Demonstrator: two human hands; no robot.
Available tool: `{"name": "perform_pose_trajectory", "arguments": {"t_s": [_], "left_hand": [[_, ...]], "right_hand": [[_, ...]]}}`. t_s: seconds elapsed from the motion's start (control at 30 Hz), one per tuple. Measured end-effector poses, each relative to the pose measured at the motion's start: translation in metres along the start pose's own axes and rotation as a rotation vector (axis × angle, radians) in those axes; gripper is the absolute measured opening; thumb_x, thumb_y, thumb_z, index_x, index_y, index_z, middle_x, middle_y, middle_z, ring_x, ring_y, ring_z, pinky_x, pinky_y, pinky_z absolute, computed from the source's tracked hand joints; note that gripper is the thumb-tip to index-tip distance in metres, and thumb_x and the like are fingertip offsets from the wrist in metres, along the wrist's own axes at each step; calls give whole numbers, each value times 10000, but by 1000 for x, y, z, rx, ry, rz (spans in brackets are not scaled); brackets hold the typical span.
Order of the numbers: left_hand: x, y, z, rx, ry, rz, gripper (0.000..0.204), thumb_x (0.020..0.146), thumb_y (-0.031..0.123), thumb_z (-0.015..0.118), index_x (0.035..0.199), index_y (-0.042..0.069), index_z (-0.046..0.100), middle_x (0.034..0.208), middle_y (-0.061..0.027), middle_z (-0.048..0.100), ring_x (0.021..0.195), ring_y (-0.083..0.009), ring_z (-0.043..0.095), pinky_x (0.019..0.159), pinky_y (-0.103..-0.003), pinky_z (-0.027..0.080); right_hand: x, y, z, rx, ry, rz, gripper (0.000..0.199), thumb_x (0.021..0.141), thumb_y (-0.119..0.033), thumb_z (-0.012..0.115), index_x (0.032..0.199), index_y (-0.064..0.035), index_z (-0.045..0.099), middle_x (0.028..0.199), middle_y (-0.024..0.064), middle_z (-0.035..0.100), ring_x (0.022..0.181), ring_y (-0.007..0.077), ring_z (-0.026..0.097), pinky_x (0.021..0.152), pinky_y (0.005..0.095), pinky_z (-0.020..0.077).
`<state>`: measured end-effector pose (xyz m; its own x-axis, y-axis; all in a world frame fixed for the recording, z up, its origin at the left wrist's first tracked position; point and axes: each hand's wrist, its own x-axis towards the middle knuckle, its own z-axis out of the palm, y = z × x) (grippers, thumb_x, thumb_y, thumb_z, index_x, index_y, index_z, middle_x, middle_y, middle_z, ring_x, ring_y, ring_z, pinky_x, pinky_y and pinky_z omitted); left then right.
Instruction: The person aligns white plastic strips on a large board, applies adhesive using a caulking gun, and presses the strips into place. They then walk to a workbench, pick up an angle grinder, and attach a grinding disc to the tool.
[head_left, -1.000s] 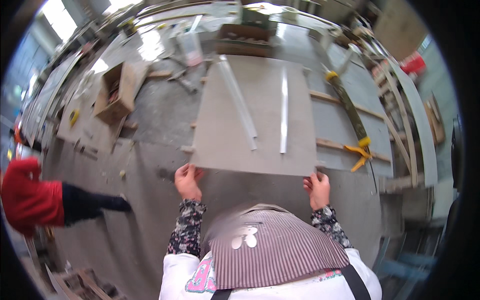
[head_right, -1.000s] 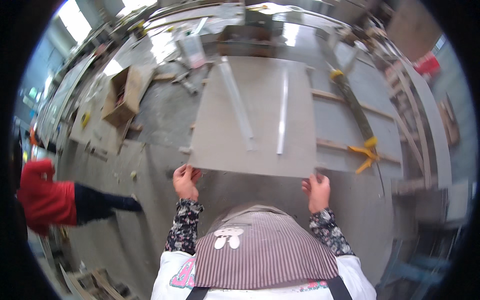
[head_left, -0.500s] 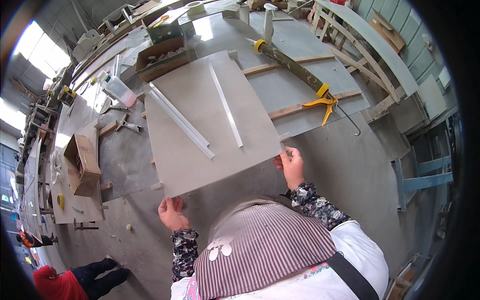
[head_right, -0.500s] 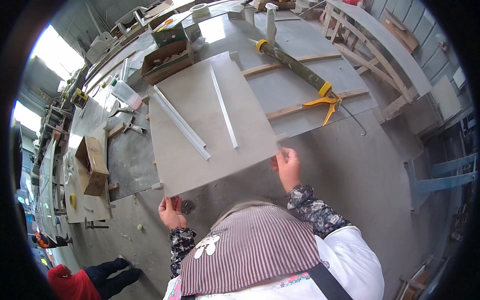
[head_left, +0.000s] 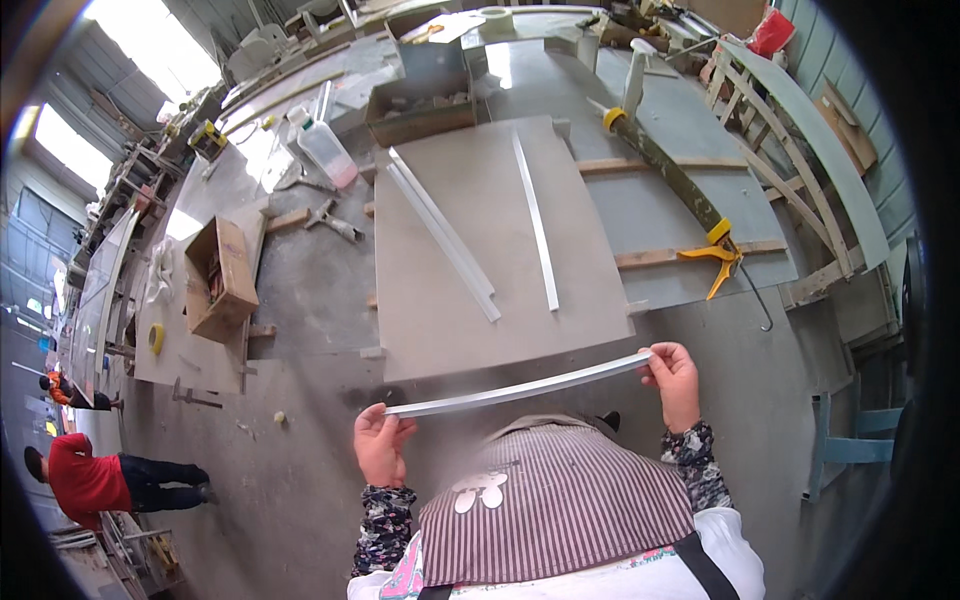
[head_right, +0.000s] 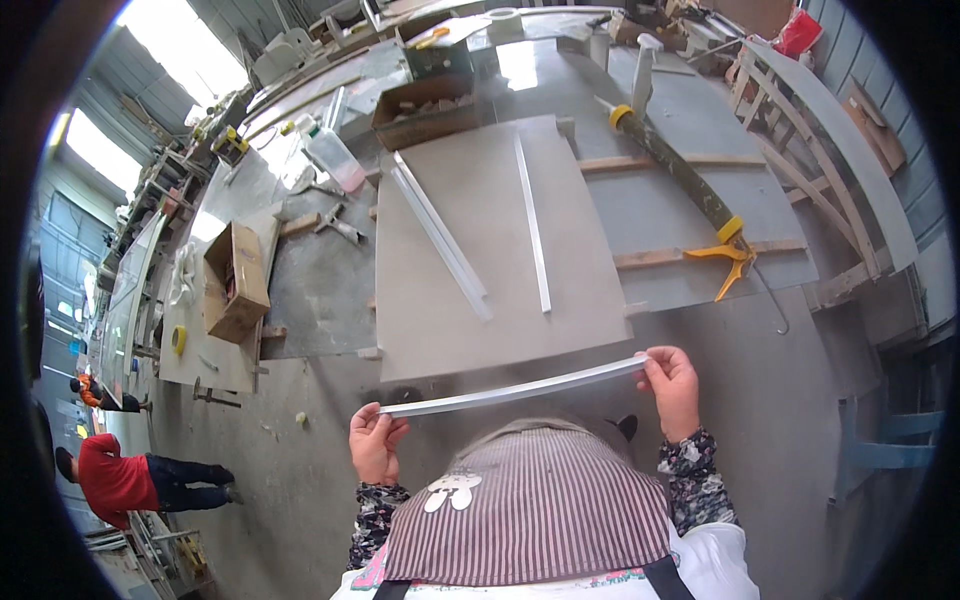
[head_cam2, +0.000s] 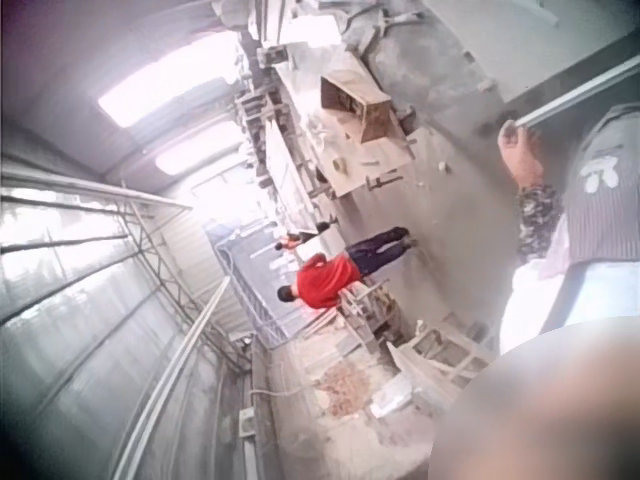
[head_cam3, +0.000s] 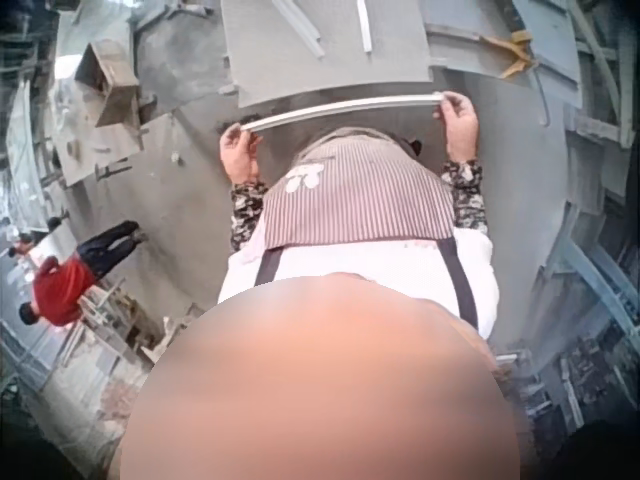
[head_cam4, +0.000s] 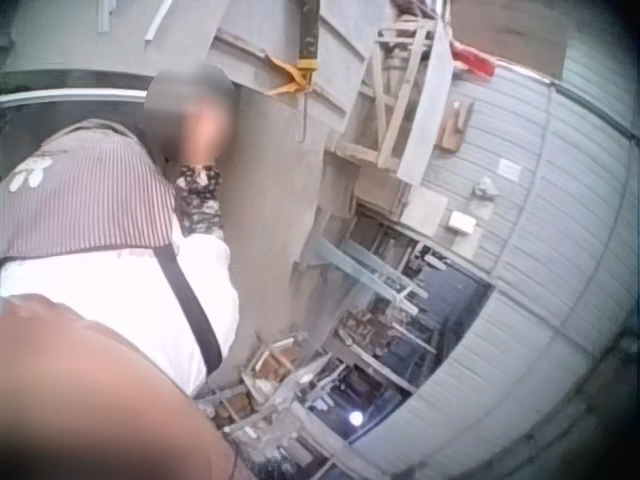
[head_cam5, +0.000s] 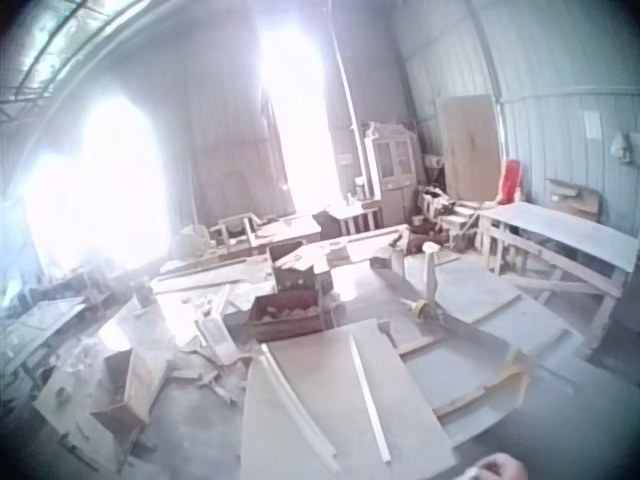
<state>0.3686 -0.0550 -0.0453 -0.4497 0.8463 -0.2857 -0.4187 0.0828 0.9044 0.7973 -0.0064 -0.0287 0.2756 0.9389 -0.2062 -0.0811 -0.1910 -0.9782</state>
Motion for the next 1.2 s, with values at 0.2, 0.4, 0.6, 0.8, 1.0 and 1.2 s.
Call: {"name": "perform_pose_trajectory", "arguments": {"t_s": [0.2, 0.4, 0.6, 0.8, 1.0, 1.2], "left_hand": [[23, 17, 29, 318, -339, 10, 176, 857, 7, 605, 1030, -21, 586, 806, -67, 640, 676, -125, 611, 616, -252, 522], [9, -38, 44, 275, -507, -159, 145, 857, 82, 662, 955, -3, 597, 810, -53, 643, 675, -106, 592, 628, -237, 500], [7, -82, 81, 262, -519, -380, 277, 858, 141, 672, 1047, -22, 551, 898, -104, 631, 728, -165, 625, 644, -283, 532], [-18, -86, 127, 107, -373, -360, 258, 869, 95, 657, 1048, -32, 522, 901, -133, 637, 741, -175, 621, 647, -285, 535], [-43, -104, 188, -41, -284, -354, 255, 849, 61, 668, 1036, -23, 517, 883, -123, 647, 732, -170, 631, 623, -269, 536], [-78, -127, 243, -77, -20, -318, 222, 876, 83, 653, 1020, -10, 512, 809, -101, 642, 645, -144, 618, 538, -248, 534]], "right_hand": [[62, -70, 12, 67, -6, -265, 348, 921, -39, 524, 1262, -29, 456, 1018, 70, 645, 801, 123, 633, 685, 241, 515], [75, -102, 32, 245, -304, -424, 382, 945, -50, 515, 1318, -18, 442, 1116, 87, 619, 949, 164, 632, 811, 263, 524], [63, -91, 7, 110, -362, -200, 209, 938, -61, 539, 1131, 11, 572, 1011, 78, 654, 880, 135, 641, 770, 254, 530], [81, -91, -53, 80, -220, -149, 173, 938, -79, 548, 1091, -8, 589, 943, 62, 665, 810, 114, 638, 736, 236, 524], [134, -93, -121, -75, -238, -172, 189, 936, -73, 546, 1103, 10, 572, 945, 58, 655, 814, 105, 625, 751, 241, 521], [192, -93, -185, -86, -305, -217, 214, 932, -60, 548, 1122, 38, 556, 967, 64, 645, 837, 112, 620, 780, 241, 511]]}}
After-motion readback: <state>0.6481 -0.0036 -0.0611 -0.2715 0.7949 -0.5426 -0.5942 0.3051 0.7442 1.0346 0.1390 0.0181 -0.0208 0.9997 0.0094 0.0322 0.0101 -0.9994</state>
